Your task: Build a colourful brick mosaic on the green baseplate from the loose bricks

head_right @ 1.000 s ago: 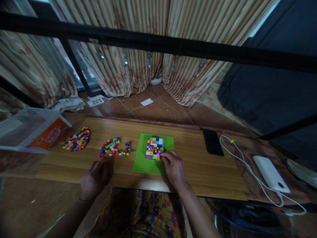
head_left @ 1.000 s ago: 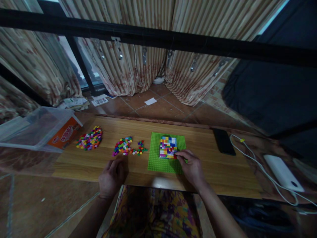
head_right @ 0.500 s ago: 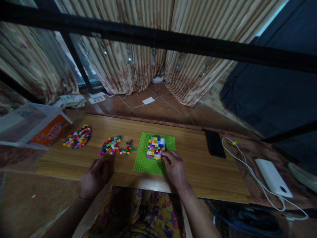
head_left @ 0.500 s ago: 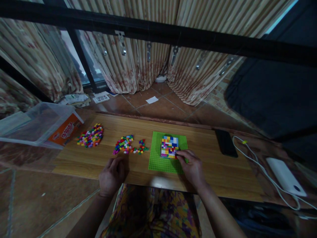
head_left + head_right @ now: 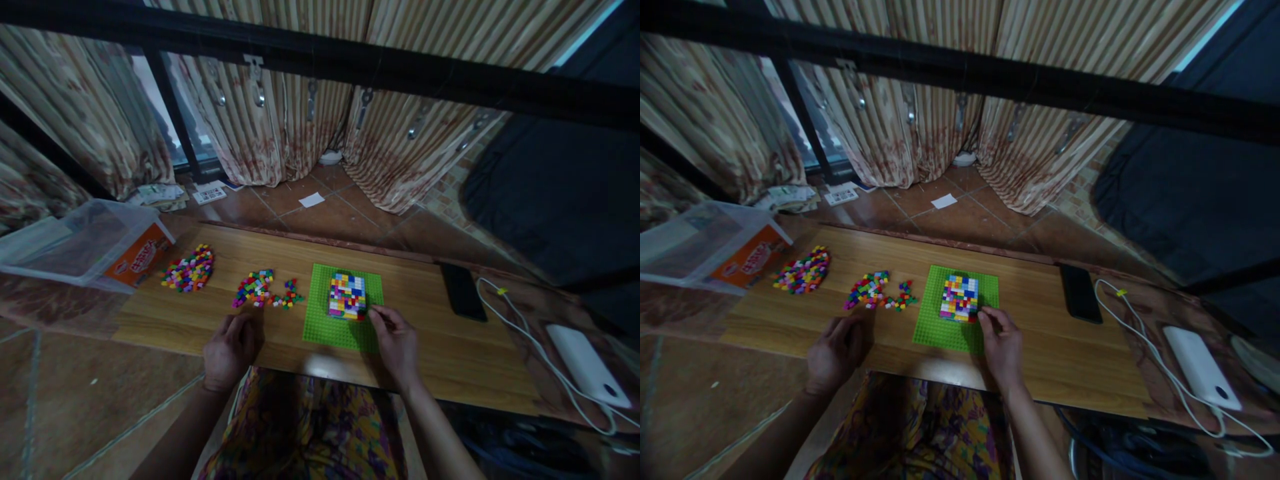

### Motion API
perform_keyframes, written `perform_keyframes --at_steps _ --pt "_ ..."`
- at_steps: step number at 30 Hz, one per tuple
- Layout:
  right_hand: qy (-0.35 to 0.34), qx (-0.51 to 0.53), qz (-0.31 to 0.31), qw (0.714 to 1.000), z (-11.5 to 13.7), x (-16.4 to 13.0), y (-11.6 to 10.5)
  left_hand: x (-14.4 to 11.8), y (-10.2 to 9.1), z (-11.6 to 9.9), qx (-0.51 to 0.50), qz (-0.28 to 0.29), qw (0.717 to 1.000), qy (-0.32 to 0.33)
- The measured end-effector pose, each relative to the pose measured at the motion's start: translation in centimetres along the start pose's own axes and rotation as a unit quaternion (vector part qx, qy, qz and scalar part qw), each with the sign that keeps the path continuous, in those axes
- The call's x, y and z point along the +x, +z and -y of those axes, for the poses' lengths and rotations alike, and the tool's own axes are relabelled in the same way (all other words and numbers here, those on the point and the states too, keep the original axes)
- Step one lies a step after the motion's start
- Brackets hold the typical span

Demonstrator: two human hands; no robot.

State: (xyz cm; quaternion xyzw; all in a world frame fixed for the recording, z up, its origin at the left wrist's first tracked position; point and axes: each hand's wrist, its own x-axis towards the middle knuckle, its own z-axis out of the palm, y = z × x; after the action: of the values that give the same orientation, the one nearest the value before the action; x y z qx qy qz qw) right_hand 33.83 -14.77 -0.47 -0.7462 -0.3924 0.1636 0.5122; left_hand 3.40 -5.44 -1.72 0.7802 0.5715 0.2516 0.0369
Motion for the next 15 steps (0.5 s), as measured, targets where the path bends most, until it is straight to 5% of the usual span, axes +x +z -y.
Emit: perform_keyframes --at_steps 5,15 --pt "0.106 0.075 0.018 0.991 0.3 0.5 1.3 0.0 0.0 0.0 0.0 0.0 1.0 -0.004" --pt "0.18 0.099 0.015 0.979 1.6 1.0 1.4 0.1 0.0 -0.1 -0.001 0.003 1.0 -0.009"
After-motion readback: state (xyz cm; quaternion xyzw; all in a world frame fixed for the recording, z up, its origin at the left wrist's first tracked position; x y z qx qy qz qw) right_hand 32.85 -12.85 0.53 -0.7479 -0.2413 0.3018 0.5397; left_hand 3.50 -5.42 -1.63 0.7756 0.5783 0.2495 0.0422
